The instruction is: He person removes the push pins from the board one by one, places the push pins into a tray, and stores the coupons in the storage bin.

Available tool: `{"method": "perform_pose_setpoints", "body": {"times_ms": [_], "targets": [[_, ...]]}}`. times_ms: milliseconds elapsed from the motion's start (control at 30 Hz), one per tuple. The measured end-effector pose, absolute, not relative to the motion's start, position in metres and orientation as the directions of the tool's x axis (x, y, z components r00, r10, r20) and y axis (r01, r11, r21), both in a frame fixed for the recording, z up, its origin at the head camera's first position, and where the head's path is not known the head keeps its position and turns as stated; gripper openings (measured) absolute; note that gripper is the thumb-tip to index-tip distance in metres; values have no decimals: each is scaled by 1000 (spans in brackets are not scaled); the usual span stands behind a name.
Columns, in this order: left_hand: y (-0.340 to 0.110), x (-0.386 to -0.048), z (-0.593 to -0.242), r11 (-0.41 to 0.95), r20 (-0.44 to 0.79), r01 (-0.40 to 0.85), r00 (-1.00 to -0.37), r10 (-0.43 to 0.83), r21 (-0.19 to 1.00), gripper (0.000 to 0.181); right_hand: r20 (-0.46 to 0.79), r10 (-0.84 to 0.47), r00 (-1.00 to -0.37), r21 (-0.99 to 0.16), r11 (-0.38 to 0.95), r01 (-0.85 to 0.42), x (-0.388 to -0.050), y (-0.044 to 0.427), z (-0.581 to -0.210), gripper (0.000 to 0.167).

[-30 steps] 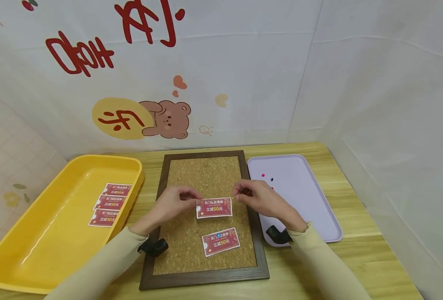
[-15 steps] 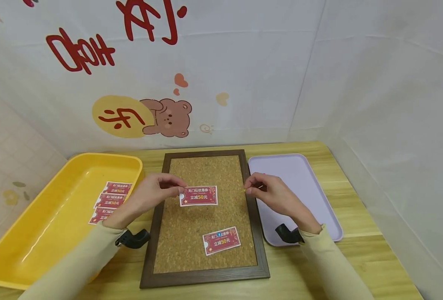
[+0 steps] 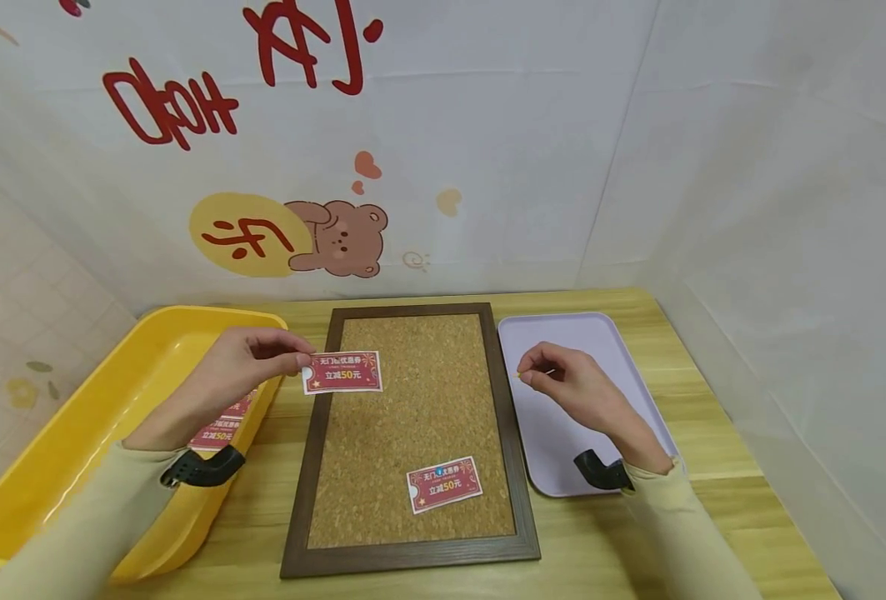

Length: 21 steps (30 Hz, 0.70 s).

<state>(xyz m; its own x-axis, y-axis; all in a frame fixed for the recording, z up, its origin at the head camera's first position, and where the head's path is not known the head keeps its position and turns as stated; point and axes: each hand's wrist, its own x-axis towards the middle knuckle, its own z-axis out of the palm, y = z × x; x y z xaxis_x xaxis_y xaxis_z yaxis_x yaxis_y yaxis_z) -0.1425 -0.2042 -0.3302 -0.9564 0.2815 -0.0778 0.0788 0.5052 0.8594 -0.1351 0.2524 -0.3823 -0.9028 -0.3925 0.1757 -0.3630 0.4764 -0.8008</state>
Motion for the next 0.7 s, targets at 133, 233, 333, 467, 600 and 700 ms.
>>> {"method": "perform_pose_setpoints", "body": {"times_ms": [133, 233, 333, 467, 600, 700], "targets": [[-223, -141, -324, 524, -86, 71, -959, 269, 849, 27, 175, -375, -910, -790, 498, -357, -134, 261, -384, 5], [-236, -139, -322, 541, -80, 78, -962, 263, 838, 28, 179, -366, -913, -784, 508, -357, -134, 268, -385, 4], [-249, -136, -321, 547, -71, 81, -965, 252, 833, 28, 175, -358, -917, -790, 504, -348, -134, 274, -386, 5], [-264, -133, -325, 541, -52, 88, -970, 238, 836, 29, 159, -351, -923, -793, 511, -331, -133, 278, -387, 3], [-278, -132, -331, 506, -21, 107, -970, 240, 856, 28, 155, -340, -928, -779, 535, -326, -132, 282, -390, 4], [-291, -133, -335, 476, 5, 125, -970, 244, 870, 27, 164, -327, -931, -770, 548, -328, -133, 284, -392, 4]]}}
